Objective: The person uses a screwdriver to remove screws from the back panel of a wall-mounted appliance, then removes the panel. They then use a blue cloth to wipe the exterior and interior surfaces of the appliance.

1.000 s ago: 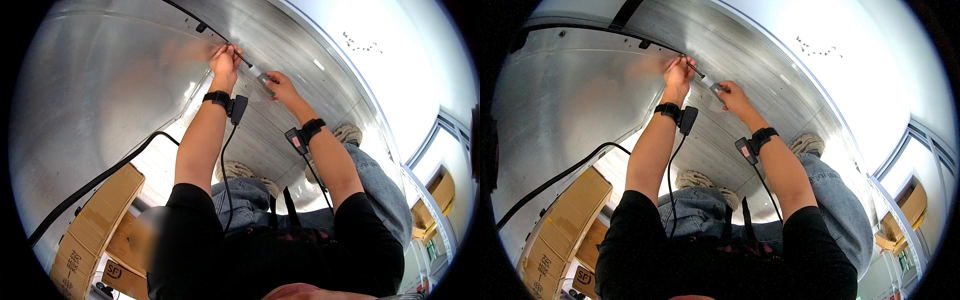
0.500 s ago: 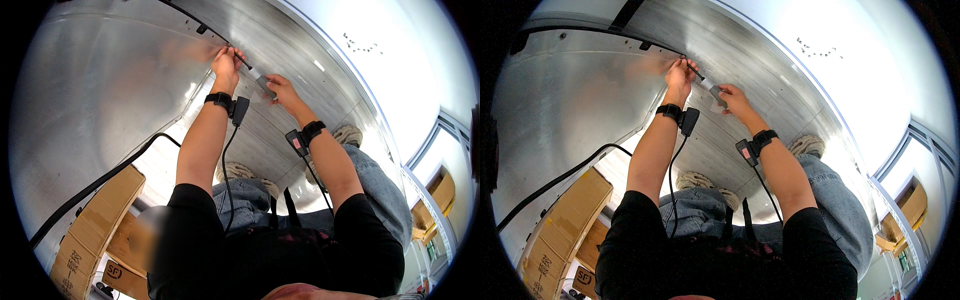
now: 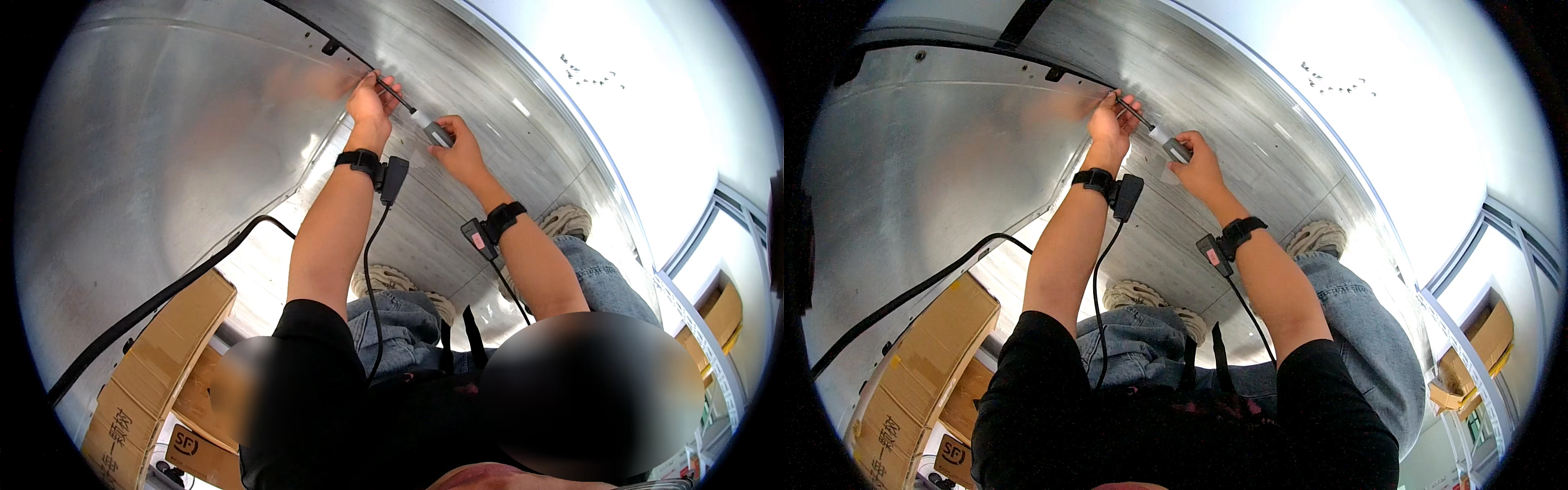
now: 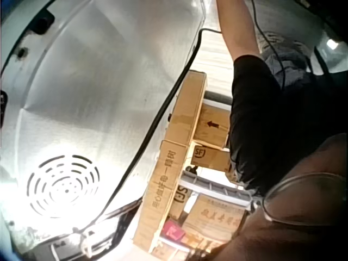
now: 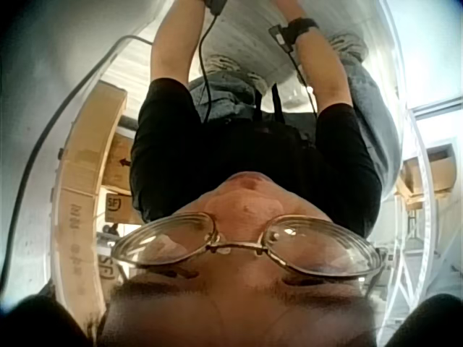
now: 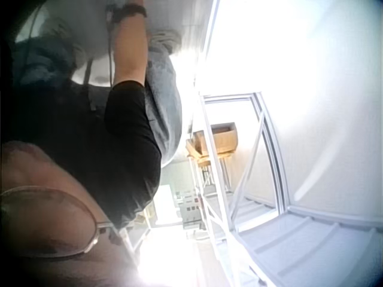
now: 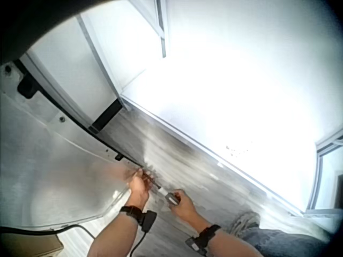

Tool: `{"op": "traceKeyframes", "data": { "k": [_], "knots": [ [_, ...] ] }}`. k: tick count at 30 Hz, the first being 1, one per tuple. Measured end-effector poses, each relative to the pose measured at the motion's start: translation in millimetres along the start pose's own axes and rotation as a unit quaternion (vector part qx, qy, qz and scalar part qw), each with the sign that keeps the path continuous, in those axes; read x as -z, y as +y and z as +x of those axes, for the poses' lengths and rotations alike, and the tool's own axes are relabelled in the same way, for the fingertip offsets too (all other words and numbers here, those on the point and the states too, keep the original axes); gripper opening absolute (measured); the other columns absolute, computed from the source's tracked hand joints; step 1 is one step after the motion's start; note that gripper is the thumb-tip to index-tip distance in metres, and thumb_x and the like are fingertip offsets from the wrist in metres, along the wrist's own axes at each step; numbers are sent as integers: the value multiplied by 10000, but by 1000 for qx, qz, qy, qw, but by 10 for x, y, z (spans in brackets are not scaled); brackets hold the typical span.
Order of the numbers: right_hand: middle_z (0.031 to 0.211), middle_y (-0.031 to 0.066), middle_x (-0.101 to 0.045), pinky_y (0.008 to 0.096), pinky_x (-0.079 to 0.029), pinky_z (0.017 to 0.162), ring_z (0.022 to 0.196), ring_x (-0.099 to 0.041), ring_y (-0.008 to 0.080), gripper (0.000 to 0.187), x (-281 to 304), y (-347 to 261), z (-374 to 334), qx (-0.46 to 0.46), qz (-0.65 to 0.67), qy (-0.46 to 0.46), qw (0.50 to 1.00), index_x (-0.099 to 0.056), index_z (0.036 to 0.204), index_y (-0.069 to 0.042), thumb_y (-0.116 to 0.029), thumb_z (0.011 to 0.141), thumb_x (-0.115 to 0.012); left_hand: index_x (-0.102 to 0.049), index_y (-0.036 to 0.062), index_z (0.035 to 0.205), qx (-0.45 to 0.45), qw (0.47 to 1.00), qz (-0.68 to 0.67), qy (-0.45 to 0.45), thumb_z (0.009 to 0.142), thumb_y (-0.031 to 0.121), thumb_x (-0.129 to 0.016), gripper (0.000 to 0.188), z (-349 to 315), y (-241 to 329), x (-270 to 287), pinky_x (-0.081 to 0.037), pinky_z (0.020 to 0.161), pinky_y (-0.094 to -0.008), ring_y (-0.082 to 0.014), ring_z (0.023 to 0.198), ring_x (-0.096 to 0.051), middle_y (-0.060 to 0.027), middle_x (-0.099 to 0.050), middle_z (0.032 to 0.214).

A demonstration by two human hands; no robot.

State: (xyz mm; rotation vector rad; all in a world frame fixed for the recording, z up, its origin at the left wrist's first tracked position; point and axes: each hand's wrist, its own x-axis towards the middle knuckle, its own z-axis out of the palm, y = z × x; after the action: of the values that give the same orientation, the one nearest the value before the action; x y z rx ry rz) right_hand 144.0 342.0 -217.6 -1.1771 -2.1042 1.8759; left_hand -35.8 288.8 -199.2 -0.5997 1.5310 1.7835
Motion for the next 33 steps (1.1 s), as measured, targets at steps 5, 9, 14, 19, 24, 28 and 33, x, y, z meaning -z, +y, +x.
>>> {"op": "traceKeyframes", "data": {
  "k": [5,9,14,19,24,28,33],
  "knots": [
    [1003,84,-622,329,-466,835,914,-592,194,432,96,78,-71,-16,77,31,996,-560,1080,-47,14,692,-740,-579,41,1037,-7,1000,15,-25,941,137,-487,164,-93,-1,-134,-531,652,-325,-217,745,-651,-101,-649,914],
    [956,65,-623,306,-469,777,865,-591,171,431,355,128,-192,-42,142,85,985,-560,1076,-42,30,686,-726,-567,33,1039,-34,990,70,-118,936,125,-494,156,-244,-7,-460,-530,693,-333,-225,788,-646,-112,-647,954],
    [900,67,-623,268,-442,606,732,-583,136,394,906,85,-485,-27,235,155,959,-560,1074,-41,40,706,-675,-604,31,973,-105,952,155,-241,905,128,-589,120,-523,-123,-1097,-524,685,-306,-173,787,-634,-87,-671,888],
    [846,74,-626,251,-418,538,656,-572,117,344,1190,202,-706,2,299,215,930,-543,1074,-17,45,741,-603,-709,37,938,-360,852,301,-233,835,177,-695,174,-640,-364,-1664,-468,626,-269,-129,733,-603,-32,-675,864],
    [849,86,-616,272,-424,542,638,-564,138,312,1222,311,-854,-21,295,239,925,-529,1087,-18,18,780,-568,-754,144,933,-556,699,416,-173,784,186,-732,157,-608,-605,-1907,-459,699,-335,-198,785,-552,-36,-621,783],
    [839,69,-626,247,-415,513,621,-570,115,332,1239,359,-894,-23,318,259,912,-538,1078,-16,42,755,-585,-752,166,947,-587,657,447,-155,761,181,-740,187,-607,-709,-1915,-447,760,-372,-264,831,-529,-33,-603,811],
    [846,62,-622,249,-414,514,621,-569,113,322,1227,340,-881,-20,316,250,915,-541,1080,-22,22,766,-597,-739,153,998,-594,656,432,-174,779,161,-722,220,-545,-691,-1868,-454,733,-358,-236,812,-538,-39,-613,796]
  ]
}}
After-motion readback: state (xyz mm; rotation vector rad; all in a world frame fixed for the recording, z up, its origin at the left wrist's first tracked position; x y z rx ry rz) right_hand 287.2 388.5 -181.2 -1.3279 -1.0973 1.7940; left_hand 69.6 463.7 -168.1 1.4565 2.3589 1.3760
